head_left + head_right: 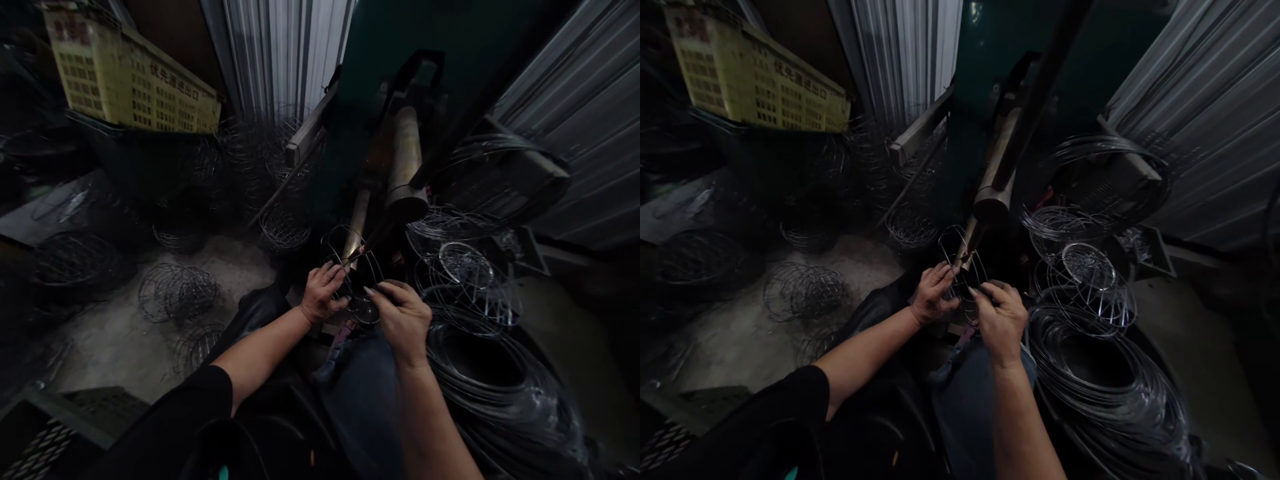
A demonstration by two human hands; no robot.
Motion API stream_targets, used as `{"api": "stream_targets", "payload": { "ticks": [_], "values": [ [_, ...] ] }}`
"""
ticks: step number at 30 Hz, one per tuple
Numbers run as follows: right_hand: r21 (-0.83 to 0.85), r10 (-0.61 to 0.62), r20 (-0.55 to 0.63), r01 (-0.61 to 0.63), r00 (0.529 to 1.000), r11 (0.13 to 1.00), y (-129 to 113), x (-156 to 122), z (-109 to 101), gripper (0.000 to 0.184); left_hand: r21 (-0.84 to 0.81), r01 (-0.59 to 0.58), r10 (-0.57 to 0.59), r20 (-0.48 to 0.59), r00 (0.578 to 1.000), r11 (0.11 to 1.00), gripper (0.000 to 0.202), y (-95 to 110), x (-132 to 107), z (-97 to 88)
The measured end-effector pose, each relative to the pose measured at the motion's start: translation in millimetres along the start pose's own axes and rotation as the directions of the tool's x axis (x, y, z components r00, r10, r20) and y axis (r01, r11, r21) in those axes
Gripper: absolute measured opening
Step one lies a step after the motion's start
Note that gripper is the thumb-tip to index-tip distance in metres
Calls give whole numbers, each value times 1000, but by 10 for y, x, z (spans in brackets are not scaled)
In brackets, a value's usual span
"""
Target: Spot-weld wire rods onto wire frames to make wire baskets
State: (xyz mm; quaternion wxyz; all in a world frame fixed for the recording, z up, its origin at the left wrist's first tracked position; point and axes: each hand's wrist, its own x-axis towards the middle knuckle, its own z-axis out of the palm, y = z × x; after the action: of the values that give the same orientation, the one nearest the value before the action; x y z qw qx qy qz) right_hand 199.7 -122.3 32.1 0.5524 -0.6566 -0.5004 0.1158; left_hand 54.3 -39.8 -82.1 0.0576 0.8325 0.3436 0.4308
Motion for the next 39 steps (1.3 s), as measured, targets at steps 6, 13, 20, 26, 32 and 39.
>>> {"api": "stream_targets", "payload": {
  "ticks": [6, 13, 20, 26, 32, 39],
  "values": [
    [-41, -43, 10, 43, 999, 998, -10, 5, 25, 23, -27, -21, 20, -28, 999, 999, 62, -49, 14, 21],
    [-79, -96, -43, 92, 994, 993, -3, -106, -2, 23, -92, -80, 72, -92, 993, 993, 62, -7, 12, -40],
    [-57, -67, -94, 62, 993, 996, -23, -493, -184, 22, -189, 35, -22, 68, 997, 981, 68, 117, -4, -237],
    [-83, -134, -15, 133, 991, 988, -171, -242, -106, 18, -378, 181, -167, 69, 983, 908, 71, 226, 75, -357],
    [-107, -143, 73, 151, 987, 983, -279, 73, 62, 20, -486, 280, -269, 93, 959, 828, 72, 136, 165, -340],
    [-191, -125, 100, 142, 987, 971, -296, 262, 131, 22, -494, 341, -322, 125, 938, 800, 77, 54, 245, -283]
  ]
}}
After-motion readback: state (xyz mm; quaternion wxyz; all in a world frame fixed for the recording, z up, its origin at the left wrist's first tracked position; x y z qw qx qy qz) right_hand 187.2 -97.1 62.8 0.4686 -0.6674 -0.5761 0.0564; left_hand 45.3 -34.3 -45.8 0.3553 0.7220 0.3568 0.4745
